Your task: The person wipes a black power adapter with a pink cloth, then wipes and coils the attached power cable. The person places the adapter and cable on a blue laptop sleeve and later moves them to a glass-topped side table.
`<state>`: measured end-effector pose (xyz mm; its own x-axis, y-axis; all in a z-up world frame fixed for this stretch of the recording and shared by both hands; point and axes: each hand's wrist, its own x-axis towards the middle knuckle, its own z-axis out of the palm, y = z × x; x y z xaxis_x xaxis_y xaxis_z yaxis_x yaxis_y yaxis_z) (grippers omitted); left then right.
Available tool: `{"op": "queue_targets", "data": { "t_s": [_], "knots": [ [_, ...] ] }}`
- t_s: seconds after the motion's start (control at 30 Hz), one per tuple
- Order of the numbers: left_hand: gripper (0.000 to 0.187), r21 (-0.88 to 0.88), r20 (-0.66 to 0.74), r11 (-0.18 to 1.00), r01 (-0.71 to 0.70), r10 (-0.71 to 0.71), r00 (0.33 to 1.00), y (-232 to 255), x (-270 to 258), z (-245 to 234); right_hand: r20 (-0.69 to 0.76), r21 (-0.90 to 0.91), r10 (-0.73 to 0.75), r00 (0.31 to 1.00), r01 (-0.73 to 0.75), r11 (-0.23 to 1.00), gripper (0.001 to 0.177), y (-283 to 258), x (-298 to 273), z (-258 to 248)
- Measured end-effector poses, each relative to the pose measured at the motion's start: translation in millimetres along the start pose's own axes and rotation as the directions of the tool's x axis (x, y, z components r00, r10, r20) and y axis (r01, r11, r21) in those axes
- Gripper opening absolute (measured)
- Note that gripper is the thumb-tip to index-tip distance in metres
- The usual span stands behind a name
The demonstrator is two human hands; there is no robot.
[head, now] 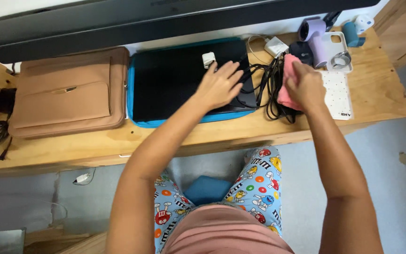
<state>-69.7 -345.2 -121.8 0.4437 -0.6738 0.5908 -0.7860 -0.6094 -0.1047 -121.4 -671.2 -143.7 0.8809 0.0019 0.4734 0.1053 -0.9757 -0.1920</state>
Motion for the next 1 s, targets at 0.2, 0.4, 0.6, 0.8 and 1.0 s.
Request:
{"op": "queue_targets", "data": {
  "t_s": [0.2, 0.4, 0.6, 0.8, 1.0],
  "knots": [
    [0.053, -0.027, 0.147, 0.994, 0.107, -0.102, 0.984, 37.5, 6.2, 28.4, 0.072, -0.036, 0.055, 0.996, -0.053, 0.998, 0.052, -9.0, -8.1, 8.4],
    [0.056, 0.016, 0.267, 0.988, 0.153, -0.152, 0.952, 41.1, -0.8, 37.1, 0.098, -0.129, 0.086, 0.991, -0.073, 0.989, 0.056, -18.2, -13.3, 14.4],
    [0.051, 0.014, 0.221, 0.988, 0.156, -0.156, 0.963, 39.8, -3.7, 40.6, 0.017, -0.081, -0.005, 1.0, 0.007, 0.997, 0.053, 25.6, -10.6, 0.4],
    [0.052, 0.051, 0.162, 0.985, 0.162, -0.169, 0.972, 38.2, -8.0, 54.4, -0.075, -0.198, -0.001, 0.997, -0.014, 0.98, 0.052, 109.6, -29.6, 10.5],
    [0.02, 0.164, 0.025, 0.98, 0.114, -0.12, 0.993, 34.5, -4.5, 60.5, -0.146, -0.373, -0.074, 0.987, 0.014, 0.928, 0.026, 14.1, -31.1, -60.1]
  ]
}}
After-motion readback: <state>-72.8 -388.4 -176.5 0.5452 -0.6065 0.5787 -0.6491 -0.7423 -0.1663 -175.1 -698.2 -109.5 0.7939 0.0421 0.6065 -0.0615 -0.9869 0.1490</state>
